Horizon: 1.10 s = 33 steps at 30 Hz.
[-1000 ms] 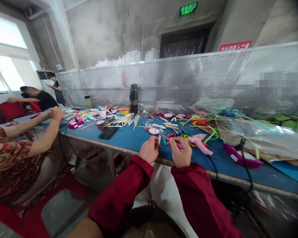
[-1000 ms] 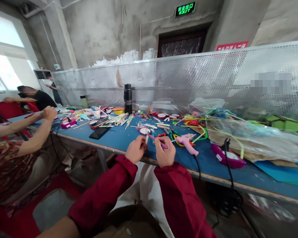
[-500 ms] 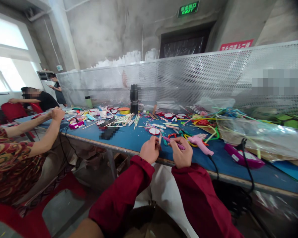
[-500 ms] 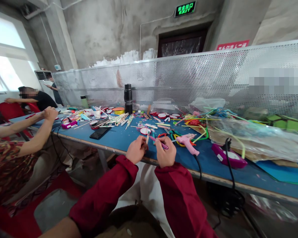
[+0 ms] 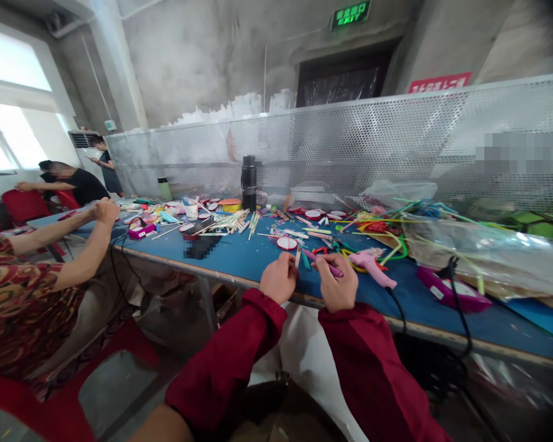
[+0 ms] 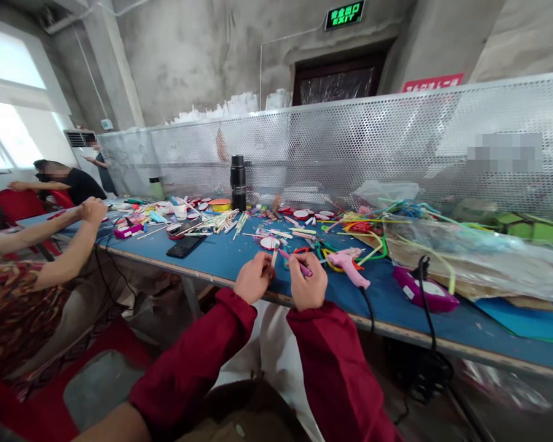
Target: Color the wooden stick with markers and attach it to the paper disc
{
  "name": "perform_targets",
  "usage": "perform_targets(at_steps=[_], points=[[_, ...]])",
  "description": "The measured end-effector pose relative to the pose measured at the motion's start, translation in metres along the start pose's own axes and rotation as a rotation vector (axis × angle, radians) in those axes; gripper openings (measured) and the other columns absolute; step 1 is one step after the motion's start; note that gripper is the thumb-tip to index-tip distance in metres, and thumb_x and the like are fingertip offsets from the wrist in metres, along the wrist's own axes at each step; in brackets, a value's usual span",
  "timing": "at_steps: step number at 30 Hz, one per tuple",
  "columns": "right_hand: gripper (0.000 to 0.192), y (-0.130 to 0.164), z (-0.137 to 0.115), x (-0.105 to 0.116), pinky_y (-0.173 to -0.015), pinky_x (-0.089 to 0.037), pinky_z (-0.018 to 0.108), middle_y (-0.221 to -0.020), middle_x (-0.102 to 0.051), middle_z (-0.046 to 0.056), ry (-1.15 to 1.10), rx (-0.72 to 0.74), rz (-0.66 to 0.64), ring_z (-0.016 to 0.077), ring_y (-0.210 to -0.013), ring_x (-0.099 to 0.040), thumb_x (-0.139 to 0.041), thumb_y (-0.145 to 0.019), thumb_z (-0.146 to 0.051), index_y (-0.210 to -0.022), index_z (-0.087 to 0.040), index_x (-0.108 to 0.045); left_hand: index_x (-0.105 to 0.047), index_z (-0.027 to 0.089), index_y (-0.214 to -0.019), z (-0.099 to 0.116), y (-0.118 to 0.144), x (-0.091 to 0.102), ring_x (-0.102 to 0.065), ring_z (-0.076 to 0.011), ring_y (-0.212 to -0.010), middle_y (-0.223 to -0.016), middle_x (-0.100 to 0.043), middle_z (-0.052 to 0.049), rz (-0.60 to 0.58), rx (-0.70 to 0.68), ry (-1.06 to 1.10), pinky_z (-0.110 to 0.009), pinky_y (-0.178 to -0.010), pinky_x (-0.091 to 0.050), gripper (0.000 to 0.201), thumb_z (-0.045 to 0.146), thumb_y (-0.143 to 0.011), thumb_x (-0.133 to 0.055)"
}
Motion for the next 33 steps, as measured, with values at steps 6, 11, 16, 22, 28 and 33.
perform_targets(at_steps=[6, 11, 16, 22, 28, 33], points=[[0.016, 0.0, 0.0024, 0.0001, -0.069, -0.049, 0.032, -0.069, -0.069, 0.0, 0.002, -0.004, -0.003, 0.0192, -0.068, -0.064, -0.067, -0.086, -0.035, -0.077, -0.022, -0.067, -0.054, 0.024, -0.109, 0.0004, -0.0006, 0.0007, -0.071, -0.0222, -0.09, -0.09, -0.077, -0.002, -0.006, 0.003, -0.019, -0.033, -0.085, -0.052, 0.022, 0.012, -0.091, -0.052], [0.017, 0.0001, 0.0067, 0.0002, -0.07, -0.05, 0.033, -0.069, -0.07, 0.0, 0.007, 0.001, -0.018, 0.0197, -0.068, -0.065, -0.067, -0.086, -0.036, -0.078, -0.022, -0.067, -0.055, 0.024, -0.108, 0.0006, -0.0004, -0.0001, -0.072, -0.022, -0.09, -0.091, -0.077, -0.002, -0.009, 0.005, -0.017, -0.033, -0.085, -0.052, 0.021, 0.012, -0.091, -0.051], [0.017, 0.0001, 0.0037, 0.0007, -0.07, -0.049, 0.033, -0.07, -0.071, 0.0, 0.021, 0.006, -0.011, 0.0198, -0.069, -0.065, -0.067, -0.087, -0.037, -0.078, -0.022, -0.067, -0.056, 0.024, -0.108, 0.0007, -0.0001, -0.0001, -0.072, -0.022, -0.091, -0.091, -0.077, -0.001, -0.003, 0.013, -0.015, -0.033, -0.085, -0.052, 0.021, 0.012, -0.092, -0.051], [0.017, -0.0003, 0.0018, 0.0006, -0.071, -0.049, 0.033, -0.07, -0.07, 0.0, 0.014, 0.011, -0.025, 0.0196, -0.069, -0.065, -0.067, -0.087, -0.036, -0.078, -0.022, -0.067, -0.055, 0.024, -0.108, 0.0011, 0.0, 0.0009, -0.072, -0.0218, -0.091, -0.09, -0.078, -0.001, -0.014, 0.008, -0.006, -0.033, -0.085, -0.052, 0.02, 0.012, -0.092, -0.051], [0.018, -0.0002, 0.0015, 0.0005, -0.069, -0.049, 0.032, -0.07, -0.07, 0.0, 0.013, 0.008, -0.044, 0.0193, -0.068, -0.065, -0.066, -0.087, -0.036, -0.076, -0.022, -0.067, -0.056, 0.024, -0.11, 0.0023, 0.0005, 0.0014, -0.072, -0.0224, -0.091, -0.091, -0.077, -0.002, -0.008, 0.011, -0.015, -0.034, -0.085, -0.053, 0.022, 0.013, -0.092, -0.051], [0.018, -0.0004, 0.0011, 0.0006, -0.07, -0.049, 0.032, -0.071, -0.071, 0.0, 0.024, 0.014, -0.036, 0.0193, -0.068, -0.065, -0.066, -0.087, -0.037, -0.078, -0.022, -0.068, -0.056, 0.024, -0.11, 0.002, 0.0003, 0.001, -0.072, -0.0221, -0.091, -0.091, -0.077, -0.002, -0.007, 0.006, -0.013, -0.033, -0.086, -0.053, 0.021, 0.014, -0.092, -0.051]])
Point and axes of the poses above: each hand's wrist, its own y-axis away from the middle knuckle, its own x-axis out of the back of the hand, z = x × y, the point moved 1 cm from there along -y, towards the middle knuckle
